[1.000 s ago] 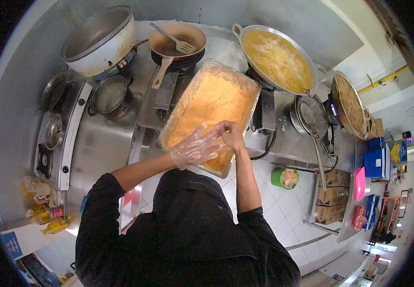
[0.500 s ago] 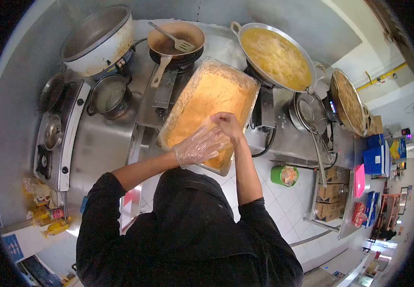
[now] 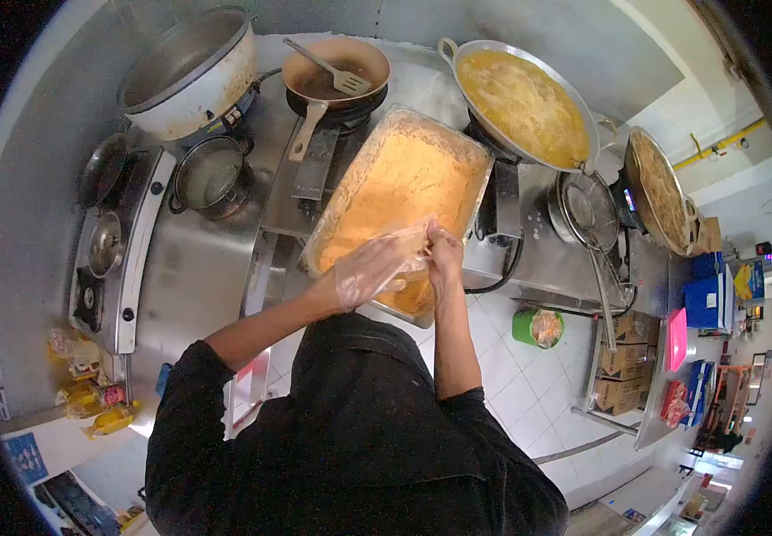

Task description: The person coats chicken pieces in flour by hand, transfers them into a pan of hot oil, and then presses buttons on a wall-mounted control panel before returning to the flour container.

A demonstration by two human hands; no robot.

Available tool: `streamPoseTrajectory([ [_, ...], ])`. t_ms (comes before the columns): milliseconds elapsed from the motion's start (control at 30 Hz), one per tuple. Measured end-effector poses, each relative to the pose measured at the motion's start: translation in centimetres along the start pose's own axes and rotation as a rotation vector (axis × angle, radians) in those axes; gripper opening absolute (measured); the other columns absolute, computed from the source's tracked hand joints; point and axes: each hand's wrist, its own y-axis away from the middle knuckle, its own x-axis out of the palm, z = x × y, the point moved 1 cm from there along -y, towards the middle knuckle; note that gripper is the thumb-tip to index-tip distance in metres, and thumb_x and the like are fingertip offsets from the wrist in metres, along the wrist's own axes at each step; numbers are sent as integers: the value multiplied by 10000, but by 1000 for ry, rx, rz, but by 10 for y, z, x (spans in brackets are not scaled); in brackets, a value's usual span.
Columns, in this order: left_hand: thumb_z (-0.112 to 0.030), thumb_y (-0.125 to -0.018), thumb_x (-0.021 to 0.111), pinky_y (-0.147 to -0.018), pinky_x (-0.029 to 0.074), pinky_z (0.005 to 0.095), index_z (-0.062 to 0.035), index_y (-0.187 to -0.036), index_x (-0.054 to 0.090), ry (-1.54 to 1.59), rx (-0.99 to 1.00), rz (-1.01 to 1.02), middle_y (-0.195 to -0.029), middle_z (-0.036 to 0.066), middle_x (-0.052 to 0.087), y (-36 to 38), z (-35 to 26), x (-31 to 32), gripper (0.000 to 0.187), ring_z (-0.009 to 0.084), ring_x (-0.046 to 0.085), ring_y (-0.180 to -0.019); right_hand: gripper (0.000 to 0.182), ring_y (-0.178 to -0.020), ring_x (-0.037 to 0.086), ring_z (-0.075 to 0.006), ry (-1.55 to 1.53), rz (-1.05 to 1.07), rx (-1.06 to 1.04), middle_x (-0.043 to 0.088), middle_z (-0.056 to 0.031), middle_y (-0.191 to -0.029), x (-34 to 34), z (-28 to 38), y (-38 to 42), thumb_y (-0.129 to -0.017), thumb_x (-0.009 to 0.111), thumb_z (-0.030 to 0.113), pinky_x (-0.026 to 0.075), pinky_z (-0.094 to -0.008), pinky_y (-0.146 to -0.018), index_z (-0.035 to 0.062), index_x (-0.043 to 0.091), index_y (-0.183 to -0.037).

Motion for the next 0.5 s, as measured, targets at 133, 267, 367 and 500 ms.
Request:
streamPoseTrajectory([
  [133,-178,-879,616,-1153,329,478,32,-1347,513,-81,9,108,-1432,218,472,20,1,-28,523,358,395,-1395,292,-556,551,-93,72,-78,-43,616,3,-694,11,-2,-3,-976,633,289,466,-248,-502,87,657,-767],
  [267,-104,-829,623,-1151,332,475,11,-1312,538,-209,-47,329,-1399,225,492,65,-6,-56,504,360,405,-1384,342,-578,572,-88,295,9,-102,615,-2,-702,14,17,-32,-950,662,368,493,-239,-523,59,677,-803],
  [367,-63,-854,611,-1057,422,480,2,-1257,552,38,-403,245,-1314,205,553,95,-2,-65,412,362,511,-1265,477,-782,667,-219,882,13,-179,679,-122,-848,2,25,-47,-893,701,458,543,-353,-684,-13,685,-972],
  [500,-122,-919,617,-931,499,448,-20,-1223,556,404,-948,-283,-1171,167,619,123,-2,-39,326,321,611,-1090,539,-910,649,-398,1253,-259,-625,681,-235,-972,-6,42,-11,-873,701,448,520,-447,-819,-51,650,-1072],
])
